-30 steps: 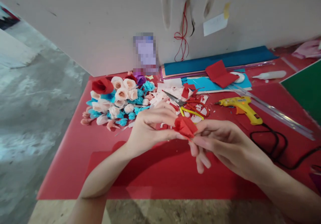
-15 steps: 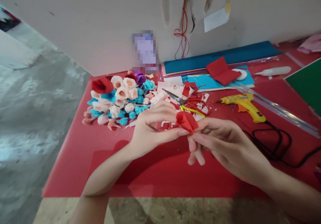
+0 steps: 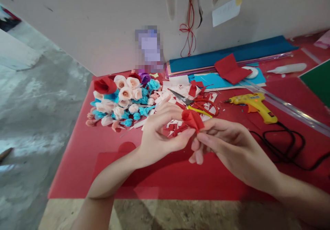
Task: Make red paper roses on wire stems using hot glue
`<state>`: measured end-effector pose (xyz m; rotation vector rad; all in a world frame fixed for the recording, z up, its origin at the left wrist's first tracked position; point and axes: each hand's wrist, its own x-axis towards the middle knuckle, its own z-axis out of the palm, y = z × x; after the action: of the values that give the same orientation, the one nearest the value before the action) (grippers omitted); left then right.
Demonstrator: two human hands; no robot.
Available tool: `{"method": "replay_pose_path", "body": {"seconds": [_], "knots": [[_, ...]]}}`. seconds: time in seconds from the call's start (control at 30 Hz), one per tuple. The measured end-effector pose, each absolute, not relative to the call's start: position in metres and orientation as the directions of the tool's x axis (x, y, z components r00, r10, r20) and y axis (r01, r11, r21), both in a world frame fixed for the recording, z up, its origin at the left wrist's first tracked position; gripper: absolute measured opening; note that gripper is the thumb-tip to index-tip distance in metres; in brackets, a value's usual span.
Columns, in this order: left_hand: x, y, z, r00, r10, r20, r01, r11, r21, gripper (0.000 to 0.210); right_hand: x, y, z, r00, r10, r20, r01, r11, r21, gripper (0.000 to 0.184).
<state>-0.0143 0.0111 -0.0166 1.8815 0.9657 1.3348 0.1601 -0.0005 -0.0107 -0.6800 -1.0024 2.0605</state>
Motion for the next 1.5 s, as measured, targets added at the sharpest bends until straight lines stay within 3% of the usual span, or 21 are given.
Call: {"method": "replay_pose_path", "body": {"seconds": [0.6,1.27,1.5], "knots": [[-0.013,0.008,-0.017,0.235,0.859,0.455,0.242,-0.505,0.828,0.001,0.157,-0.001,-0.012,-0.534,0.835,-0.134,-0.377,-0.377,-0.846,0.003],[-0.011,0.010,-0.015,0.237,0.833,0.499,0.269,-0.550,0.791,0.002,0.149,-0.005,-0.011,-0.353,0.936,-0.008,-0.315,-0.126,-0.941,0.010],[-0.015,0.010,-0.021,0.267,0.810,0.522,0.195,-0.576,0.794,0.012,0.153,-0.003,-0.013,-0.417,0.909,-0.008,-0.376,-0.181,-0.909,0.013]]}}
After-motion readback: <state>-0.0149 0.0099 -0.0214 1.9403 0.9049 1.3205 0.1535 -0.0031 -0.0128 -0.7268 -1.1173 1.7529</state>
